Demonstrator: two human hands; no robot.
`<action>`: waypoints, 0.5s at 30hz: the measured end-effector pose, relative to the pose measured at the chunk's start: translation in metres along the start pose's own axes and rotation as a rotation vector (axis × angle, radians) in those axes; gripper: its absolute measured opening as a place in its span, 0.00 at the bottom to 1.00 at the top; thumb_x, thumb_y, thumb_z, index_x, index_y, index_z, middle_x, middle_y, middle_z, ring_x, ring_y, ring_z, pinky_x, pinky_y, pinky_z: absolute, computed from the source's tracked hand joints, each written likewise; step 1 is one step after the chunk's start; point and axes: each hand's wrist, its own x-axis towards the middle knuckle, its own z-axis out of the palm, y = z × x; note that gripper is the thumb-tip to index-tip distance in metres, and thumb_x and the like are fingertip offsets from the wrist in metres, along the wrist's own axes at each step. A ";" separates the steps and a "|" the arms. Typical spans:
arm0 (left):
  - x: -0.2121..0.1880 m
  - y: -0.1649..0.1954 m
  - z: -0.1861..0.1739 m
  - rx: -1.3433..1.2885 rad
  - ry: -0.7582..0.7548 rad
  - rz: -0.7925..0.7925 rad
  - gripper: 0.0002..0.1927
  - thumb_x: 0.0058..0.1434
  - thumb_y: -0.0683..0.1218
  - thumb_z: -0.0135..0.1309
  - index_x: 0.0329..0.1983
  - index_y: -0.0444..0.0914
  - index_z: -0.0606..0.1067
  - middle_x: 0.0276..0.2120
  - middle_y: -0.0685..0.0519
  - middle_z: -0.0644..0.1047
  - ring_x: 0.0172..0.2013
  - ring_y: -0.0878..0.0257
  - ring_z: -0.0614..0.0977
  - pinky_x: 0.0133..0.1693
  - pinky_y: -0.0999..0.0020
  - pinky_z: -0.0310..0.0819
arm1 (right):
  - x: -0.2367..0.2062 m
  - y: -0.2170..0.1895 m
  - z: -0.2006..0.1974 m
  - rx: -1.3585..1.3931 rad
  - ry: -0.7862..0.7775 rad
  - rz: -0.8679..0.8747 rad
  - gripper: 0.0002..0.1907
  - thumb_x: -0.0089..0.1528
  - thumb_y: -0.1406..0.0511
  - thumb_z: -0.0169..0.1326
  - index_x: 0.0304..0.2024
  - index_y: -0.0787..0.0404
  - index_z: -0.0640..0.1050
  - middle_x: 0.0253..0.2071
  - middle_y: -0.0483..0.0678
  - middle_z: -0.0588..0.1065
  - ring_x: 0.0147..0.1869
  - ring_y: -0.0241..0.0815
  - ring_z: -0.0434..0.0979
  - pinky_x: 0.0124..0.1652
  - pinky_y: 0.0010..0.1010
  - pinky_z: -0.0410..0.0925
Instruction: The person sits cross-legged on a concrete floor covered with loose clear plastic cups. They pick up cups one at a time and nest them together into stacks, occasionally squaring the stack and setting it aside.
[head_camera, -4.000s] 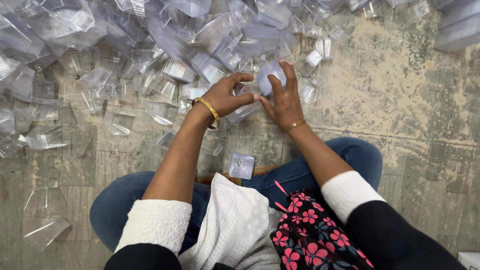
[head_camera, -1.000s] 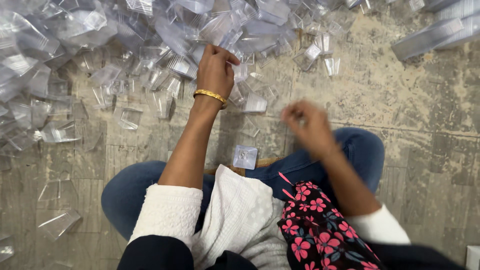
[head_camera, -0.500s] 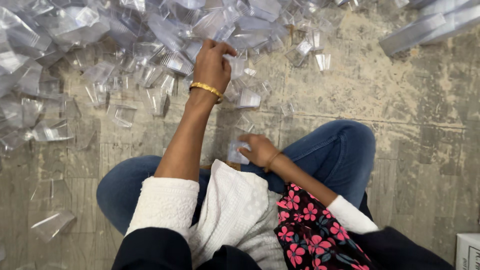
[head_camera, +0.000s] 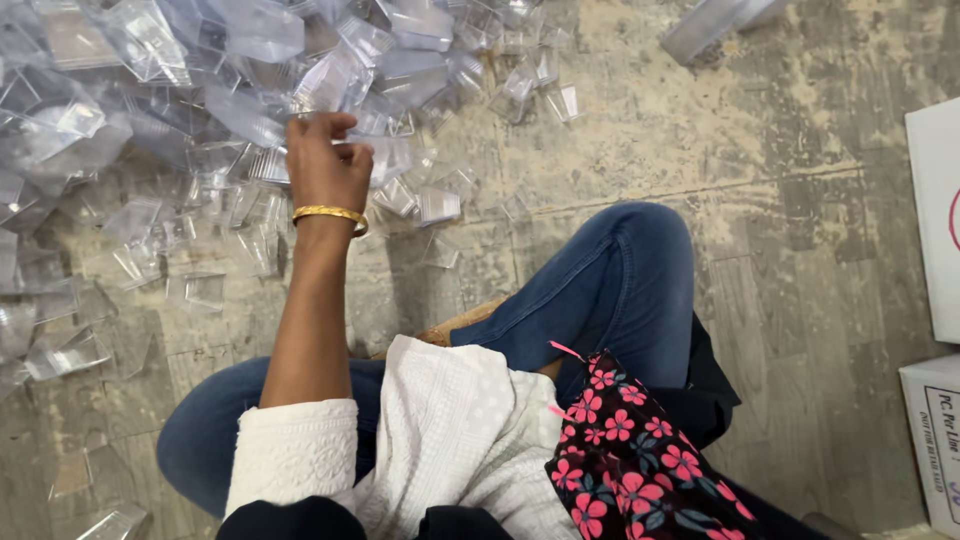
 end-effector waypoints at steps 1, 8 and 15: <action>-0.001 -0.001 -0.002 0.016 0.006 -0.006 0.17 0.54 0.34 0.62 0.48 0.33 0.76 0.46 0.44 0.72 0.35 0.61 0.83 0.39 0.69 0.83 | -0.003 0.006 0.004 -0.053 0.008 0.051 0.11 0.77 0.62 0.47 0.54 0.64 0.73 0.46 0.46 0.73 0.50 0.38 0.73 0.50 0.32 0.68; -0.008 0.002 -0.004 0.046 -0.101 -0.069 0.15 0.56 0.34 0.58 0.46 0.36 0.75 0.34 0.53 0.80 0.32 0.62 0.84 0.37 0.67 0.79 | -0.014 0.005 0.018 -0.237 -0.023 0.174 0.13 0.73 0.64 0.49 0.58 0.61 0.73 0.52 0.48 0.74 0.56 0.40 0.73 0.55 0.35 0.68; -0.008 0.016 -0.002 -0.030 -0.212 -0.105 0.13 0.56 0.34 0.57 0.44 0.38 0.80 0.34 0.54 0.81 0.34 0.66 0.84 0.41 0.71 0.80 | 0.033 -0.073 0.002 -0.001 -0.134 -0.292 0.18 0.69 0.66 0.51 0.62 0.59 0.72 0.57 0.50 0.75 0.62 0.43 0.74 0.60 0.37 0.68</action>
